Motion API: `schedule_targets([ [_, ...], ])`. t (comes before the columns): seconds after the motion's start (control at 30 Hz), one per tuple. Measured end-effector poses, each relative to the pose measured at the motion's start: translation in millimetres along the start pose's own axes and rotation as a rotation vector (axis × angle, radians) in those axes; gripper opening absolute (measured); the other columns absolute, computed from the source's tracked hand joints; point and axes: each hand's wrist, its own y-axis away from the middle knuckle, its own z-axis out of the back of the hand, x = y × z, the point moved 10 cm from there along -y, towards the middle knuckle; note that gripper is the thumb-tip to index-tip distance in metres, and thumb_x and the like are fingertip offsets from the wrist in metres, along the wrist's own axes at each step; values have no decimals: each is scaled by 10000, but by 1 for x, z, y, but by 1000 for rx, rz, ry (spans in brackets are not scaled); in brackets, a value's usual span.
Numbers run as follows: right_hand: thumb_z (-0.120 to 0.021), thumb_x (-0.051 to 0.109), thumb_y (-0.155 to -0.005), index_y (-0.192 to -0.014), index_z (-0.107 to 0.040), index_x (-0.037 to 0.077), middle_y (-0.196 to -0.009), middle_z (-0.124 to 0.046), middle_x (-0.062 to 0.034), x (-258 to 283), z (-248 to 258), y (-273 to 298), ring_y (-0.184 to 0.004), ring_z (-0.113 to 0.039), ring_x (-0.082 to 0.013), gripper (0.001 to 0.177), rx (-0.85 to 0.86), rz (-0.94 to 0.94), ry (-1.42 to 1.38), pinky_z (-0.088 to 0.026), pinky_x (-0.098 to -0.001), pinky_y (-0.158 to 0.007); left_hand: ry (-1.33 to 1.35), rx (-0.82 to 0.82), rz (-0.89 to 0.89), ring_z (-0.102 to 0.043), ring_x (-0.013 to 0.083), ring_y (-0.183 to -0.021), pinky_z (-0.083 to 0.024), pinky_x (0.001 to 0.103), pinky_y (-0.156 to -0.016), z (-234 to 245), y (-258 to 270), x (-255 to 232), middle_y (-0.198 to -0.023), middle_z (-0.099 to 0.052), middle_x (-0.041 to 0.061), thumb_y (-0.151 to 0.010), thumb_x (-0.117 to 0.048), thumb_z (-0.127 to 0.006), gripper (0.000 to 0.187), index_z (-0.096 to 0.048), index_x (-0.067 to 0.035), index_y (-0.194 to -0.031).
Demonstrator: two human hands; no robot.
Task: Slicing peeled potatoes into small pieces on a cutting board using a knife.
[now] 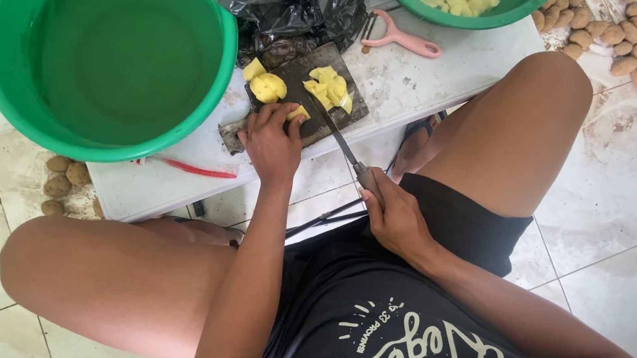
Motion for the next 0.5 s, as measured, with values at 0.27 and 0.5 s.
schedule_targets([
  [0.27, -615, 290, -1018, -1333, -624, -43, -981, -708, -280, -1, -11, -5, -906, -712, -473, 458, 34, 19, -17, -590, -482, -639, 16, -4, 13, -645, 186, -949, -399, 422, -923, -4, 0, 4, -992, -708, -101, -895, -288, -855, 156, -789, -247, -1031],
  [0.5, -612, 271, -1017, -1335, -624, -14, -916, -703, -257, 2, -12, -5, -843, -719, -463, 427, 43, 33, -12, -573, -481, -616, 17, 5, 12, -652, 191, -961, -394, 424, -924, -8, -1, 9, -987, -714, -101, -900, -301, -849, 157, -792, -253, -1038],
])
